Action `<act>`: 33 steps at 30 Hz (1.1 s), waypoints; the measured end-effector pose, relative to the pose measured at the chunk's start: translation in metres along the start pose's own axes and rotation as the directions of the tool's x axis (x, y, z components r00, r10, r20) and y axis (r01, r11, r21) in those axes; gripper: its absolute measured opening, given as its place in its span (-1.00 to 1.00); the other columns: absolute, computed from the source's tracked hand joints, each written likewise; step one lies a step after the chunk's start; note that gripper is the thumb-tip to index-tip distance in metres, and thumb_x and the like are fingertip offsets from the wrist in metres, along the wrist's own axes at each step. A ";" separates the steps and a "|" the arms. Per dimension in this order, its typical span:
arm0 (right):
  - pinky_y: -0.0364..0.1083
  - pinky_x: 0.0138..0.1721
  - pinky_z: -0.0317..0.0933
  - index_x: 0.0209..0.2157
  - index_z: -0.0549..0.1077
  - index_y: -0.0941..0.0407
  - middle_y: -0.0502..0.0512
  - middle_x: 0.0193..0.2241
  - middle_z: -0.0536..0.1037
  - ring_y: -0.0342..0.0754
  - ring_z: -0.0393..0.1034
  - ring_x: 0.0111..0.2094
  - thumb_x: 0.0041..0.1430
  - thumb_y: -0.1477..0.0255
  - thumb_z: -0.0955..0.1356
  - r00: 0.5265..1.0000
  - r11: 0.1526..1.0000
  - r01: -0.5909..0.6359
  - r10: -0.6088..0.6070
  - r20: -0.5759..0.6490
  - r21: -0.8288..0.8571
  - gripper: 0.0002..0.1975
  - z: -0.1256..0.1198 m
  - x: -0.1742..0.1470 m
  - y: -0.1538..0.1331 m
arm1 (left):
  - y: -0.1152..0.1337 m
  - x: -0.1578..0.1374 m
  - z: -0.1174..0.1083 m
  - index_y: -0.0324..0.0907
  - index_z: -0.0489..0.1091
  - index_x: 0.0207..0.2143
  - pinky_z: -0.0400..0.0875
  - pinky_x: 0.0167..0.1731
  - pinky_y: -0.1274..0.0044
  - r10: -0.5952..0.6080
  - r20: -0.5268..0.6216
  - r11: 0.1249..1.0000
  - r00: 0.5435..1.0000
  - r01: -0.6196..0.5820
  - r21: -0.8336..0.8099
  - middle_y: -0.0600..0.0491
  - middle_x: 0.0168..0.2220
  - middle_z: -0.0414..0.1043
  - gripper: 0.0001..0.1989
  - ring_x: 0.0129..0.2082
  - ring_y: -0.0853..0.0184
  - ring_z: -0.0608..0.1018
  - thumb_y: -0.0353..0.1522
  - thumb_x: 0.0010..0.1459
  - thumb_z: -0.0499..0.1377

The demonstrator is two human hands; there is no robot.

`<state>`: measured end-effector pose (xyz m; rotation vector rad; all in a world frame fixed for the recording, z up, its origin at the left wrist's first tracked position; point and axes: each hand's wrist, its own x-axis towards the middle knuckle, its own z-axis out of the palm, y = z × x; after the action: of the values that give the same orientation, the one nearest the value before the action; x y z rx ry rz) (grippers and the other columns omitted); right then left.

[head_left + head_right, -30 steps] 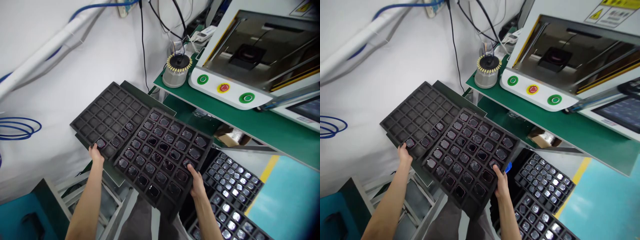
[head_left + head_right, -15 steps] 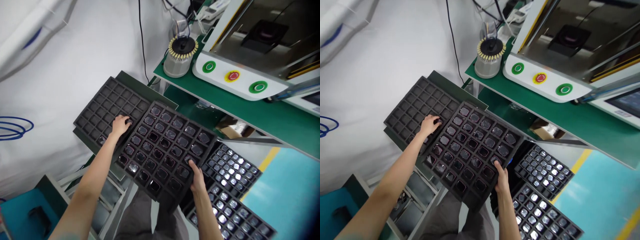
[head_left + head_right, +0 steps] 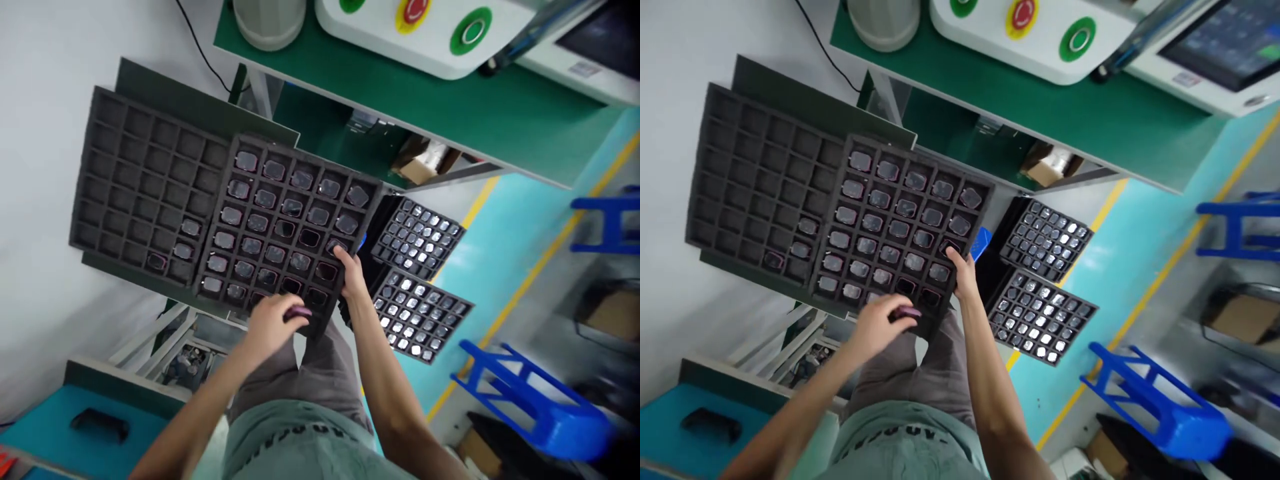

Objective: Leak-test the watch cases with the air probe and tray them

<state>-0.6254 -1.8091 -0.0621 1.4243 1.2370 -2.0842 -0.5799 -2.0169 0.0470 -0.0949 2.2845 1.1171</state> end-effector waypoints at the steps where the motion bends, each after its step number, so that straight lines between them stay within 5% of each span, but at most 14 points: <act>1: 0.03 -0.20 0.58 -0.18 0.57 0.11 0.09 -0.26 0.71 0.10 0.64 -0.27 -0.19 0.22 0.61 1.000 1.000 0.000 0.000 0.013 0.008 -0.49 0.000 0.001 0.000 | 0.007 -0.014 0.026 -0.01 0.61 -0.28 0.43 -0.38 0.46 0.005 0.043 1.000 0.999 -0.006 0.014 0.09 -0.41 0.62 -0.76 -0.42 0.23 0.62 -0.39 -0.01 0.52; 5: 0.02 -0.19 0.58 -0.14 0.56 0.08 0.04 -0.29 0.71 0.07 0.64 -0.29 -0.15 0.22 0.61 0.998 0.999 -0.003 0.001 0.058 0.033 -0.50 -0.002 0.005 0.001 | 0.005 -0.040 0.079 -0.05 0.59 -0.21 0.48 -0.24 0.41 0.001 0.087 0.994 0.996 -0.011 0.111 0.05 -0.30 0.66 -0.75 -0.30 0.19 0.65 -0.46 0.07 0.47; 10: 0.02 -0.16 0.58 -0.15 0.56 0.06 0.00 -0.31 0.70 0.01 0.63 -0.33 -0.09 0.25 0.58 0.996 0.999 -0.009 0.004 0.091 0.052 -0.56 -0.005 0.008 0.003 | -0.018 -0.045 0.084 -0.05 0.58 -0.06 0.52 -0.09 0.37 0.025 0.040 0.979 0.999 -0.033 0.201 -0.03 -0.05 0.62 -0.80 -0.10 0.16 0.64 -0.38 0.26 0.35; 17: 0.02 -0.14 0.60 -0.15 0.56 0.09 0.03 -0.27 0.72 0.05 0.65 -0.28 -0.07 0.25 0.58 0.997 0.998 -0.009 0.005 0.074 0.055 -0.57 -0.005 0.010 0.005 | -0.020 -0.063 0.093 -0.06 0.52 0.09 0.54 -0.06 0.32 0.060 -0.068 0.971 0.996 -0.043 0.236 -0.13 -0.01 0.58 -0.67 -0.08 0.12 0.62 -0.28 0.29 0.29; 20: 0.02 -0.17 0.61 -0.15 0.55 0.11 0.02 -0.32 0.71 0.06 0.66 -0.31 -0.08 0.25 0.59 0.997 0.998 -0.037 0.033 0.067 0.056 -0.56 -0.008 0.010 0.007 | -0.034 -0.046 0.054 -0.09 0.51 0.08 0.48 0.05 0.25 0.028 -0.179 0.963 0.984 0.022 0.270 -0.20 0.07 0.53 -0.58 0.03 0.02 0.58 -0.12 0.24 0.30; 24: -0.01 -0.21 0.62 -0.13 0.55 0.11 0.00 -0.36 0.71 0.03 0.65 -0.38 -0.09 0.27 0.59 0.995 0.994 -0.083 0.078 0.063 0.067 -0.54 -0.011 0.009 0.009 | -0.081 0.029 -0.057 -0.34 0.33 0.23 0.10 0.34 0.06 -0.117 -0.468 0.911 0.876 0.283 0.301 -0.44 0.32 0.24 -0.39 0.36 -0.14 0.27 -0.05 0.43 -0.07; 27: -0.01 -0.24 0.63 -0.13 0.54 0.10 0.02 -0.35 0.72 0.03 0.66 -0.39 -0.05 0.29 0.58 0.989 0.989 -0.132 0.127 0.081 0.062 -0.58 -0.010 0.008 0.009 | -0.110 0.085 -0.124 -0.28 0.45 0.05 0.29 0.23 0.20 -0.233 -0.459 0.881 0.857 0.386 0.273 -0.31 0.10 0.50 -0.41 0.18 -0.01 0.47 -0.09 0.48 -0.23; 29: 0.00 -0.27 0.64 -0.15 0.55 0.10 0.03 -0.38 0.72 0.05 0.67 -0.40 0.00 0.30 0.55 0.982 0.984 -0.172 0.168 0.087 0.049 -0.63 -0.009 0.007 0.008 | -0.118 0.107 -0.138 -0.20 0.50 -0.12 0.41 0.09 0.32 -0.283 -0.395 0.876 0.874 0.403 0.265 -0.18 -0.07 0.60 -0.42 0.02 0.07 0.57 -0.07 0.48 -0.22; 33: 0.06 -0.31 0.64 -0.21 0.56 0.11 0.10 -0.43 0.71 0.13 0.68 -0.40 0.10 0.28 0.49 0.962 0.966 -0.258 0.255 0.099 0.015 -0.74 -0.006 0.007 0.005 | -0.112 0.111 -0.119 -0.21 0.52 -0.11 0.40 0.10 0.32 -0.318 -0.358 0.862 0.878 0.425 0.277 -0.21 -0.03 0.60 -0.44 0.06 0.03 0.56 -0.05 0.46 -0.14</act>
<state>-0.6218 -1.8056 -0.0708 1.3950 0.9346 -1.9743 -0.6933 -2.1568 -0.0345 -0.5830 2.5459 0.5090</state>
